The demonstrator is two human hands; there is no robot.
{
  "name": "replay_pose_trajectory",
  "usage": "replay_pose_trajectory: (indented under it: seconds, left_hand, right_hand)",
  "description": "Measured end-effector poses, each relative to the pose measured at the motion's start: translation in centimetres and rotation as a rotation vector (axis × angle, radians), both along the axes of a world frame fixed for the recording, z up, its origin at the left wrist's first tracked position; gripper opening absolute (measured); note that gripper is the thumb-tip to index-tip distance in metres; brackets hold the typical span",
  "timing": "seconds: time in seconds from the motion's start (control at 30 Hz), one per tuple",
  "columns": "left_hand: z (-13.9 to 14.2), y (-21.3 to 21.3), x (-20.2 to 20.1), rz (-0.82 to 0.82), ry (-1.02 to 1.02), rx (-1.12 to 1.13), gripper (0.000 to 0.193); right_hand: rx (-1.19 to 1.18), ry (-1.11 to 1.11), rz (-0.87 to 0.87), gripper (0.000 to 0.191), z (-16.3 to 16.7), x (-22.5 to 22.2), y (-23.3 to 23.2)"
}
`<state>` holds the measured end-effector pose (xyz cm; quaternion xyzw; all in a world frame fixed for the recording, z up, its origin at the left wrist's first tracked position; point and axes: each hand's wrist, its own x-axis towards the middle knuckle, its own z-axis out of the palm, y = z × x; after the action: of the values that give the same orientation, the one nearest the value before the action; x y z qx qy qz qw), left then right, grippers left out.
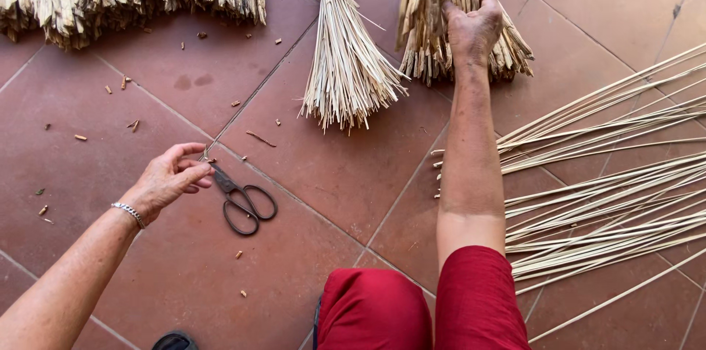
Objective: The person gathers dried plant strips on a tiled floor, trims the ends with scissors, and ties them into bundles using a strip of the same material. The person repeats this process for multiple bundles, placing the finished bundles on the floor.
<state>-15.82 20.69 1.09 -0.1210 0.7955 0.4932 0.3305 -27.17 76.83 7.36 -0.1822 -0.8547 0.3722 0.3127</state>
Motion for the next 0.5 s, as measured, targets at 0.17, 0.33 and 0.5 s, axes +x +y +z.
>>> replay_pose_trajectory:
  seconds: [0.17, 0.33, 0.5]
  left_hand:
    - [-2.2, -1.8, 0.3, -0.016, -0.021, -0.045, 0.063]
    - [-4.1, -2.5, 0.1, -0.052, -0.04, -0.094, 0.064]
    - [-4.5, -0.7, -0.3, -0.117, -0.037, -0.101, 0.065]
  right_hand:
    - [-0.157, 0.294, 0.18, 0.049, -2.3, 3.0, -0.8]
    - [-0.302, 0.444, 0.139, 0.051, -2.3, 10.6, -0.7]
    - [-0.306, 0.527, 0.066, 0.058, 0.5, 16.8, 0.3]
